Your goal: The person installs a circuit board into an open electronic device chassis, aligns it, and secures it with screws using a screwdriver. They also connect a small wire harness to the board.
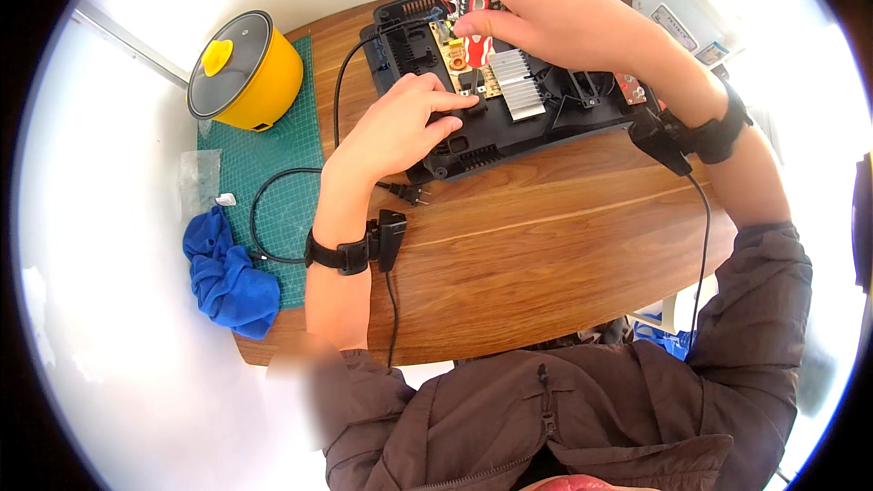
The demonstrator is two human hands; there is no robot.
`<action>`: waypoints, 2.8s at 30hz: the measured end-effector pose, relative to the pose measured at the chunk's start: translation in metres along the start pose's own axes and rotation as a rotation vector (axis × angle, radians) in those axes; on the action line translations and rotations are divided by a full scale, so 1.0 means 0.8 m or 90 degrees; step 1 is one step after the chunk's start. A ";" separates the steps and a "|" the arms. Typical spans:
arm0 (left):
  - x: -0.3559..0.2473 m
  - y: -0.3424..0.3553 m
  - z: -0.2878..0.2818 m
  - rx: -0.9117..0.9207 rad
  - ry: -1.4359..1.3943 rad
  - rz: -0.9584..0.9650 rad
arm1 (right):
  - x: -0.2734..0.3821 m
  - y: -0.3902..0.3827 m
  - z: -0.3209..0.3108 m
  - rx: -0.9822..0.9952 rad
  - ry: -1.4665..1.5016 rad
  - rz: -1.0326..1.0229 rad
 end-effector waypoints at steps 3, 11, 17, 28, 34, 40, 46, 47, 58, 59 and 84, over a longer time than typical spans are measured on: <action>0.001 0.001 0.002 0.004 0.005 -0.002 | -0.002 0.004 0.006 -0.022 -0.026 0.018; 0.002 0.000 0.003 -0.009 0.011 0.016 | 0.016 -0.011 -0.006 -0.016 -0.002 0.100; -0.001 0.008 0.004 0.000 0.007 0.011 | -0.021 -0.014 0.006 -0.090 -0.027 0.017; 0.003 0.010 0.007 -0.014 -0.005 0.016 | -0.021 -0.171 -0.052 -0.464 0.262 0.063; -0.002 0.003 0.004 -0.052 -0.004 0.013 | -0.051 -0.265 0.054 -0.291 0.442 0.085; -0.007 0.006 0.002 -0.074 0.015 0.007 | -0.095 -0.289 0.128 -0.249 0.627 0.146; -0.019 -0.002 -0.006 -0.087 0.018 -0.052 | -0.132 -0.290 0.144 -0.177 0.633 0.181; -0.022 -0.005 -0.008 -0.104 0.025 -0.055 | -0.136 -0.290 0.146 -0.172 0.631 0.179; 0.026 -0.093 0.011 -0.350 0.114 -0.375 | -0.152 -0.285 0.155 -0.159 0.466 0.033; 0.029 -0.098 0.015 -0.338 0.121 -0.408 | -0.153 -0.285 0.154 -0.161 0.460 0.032; 0.079 -0.116 0.014 -0.157 0.148 -0.508 | -0.156 -0.282 0.150 -0.146 0.469 0.072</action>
Point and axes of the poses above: each hand's wrist, its own y-axis towards the middle knuckle, its own z-axis out of the palm, x = y × z, the point moved 1 cm from there along y, towards the middle knuckle, and after that the axes turned 15 degrees about y, right-handed, at the moved point
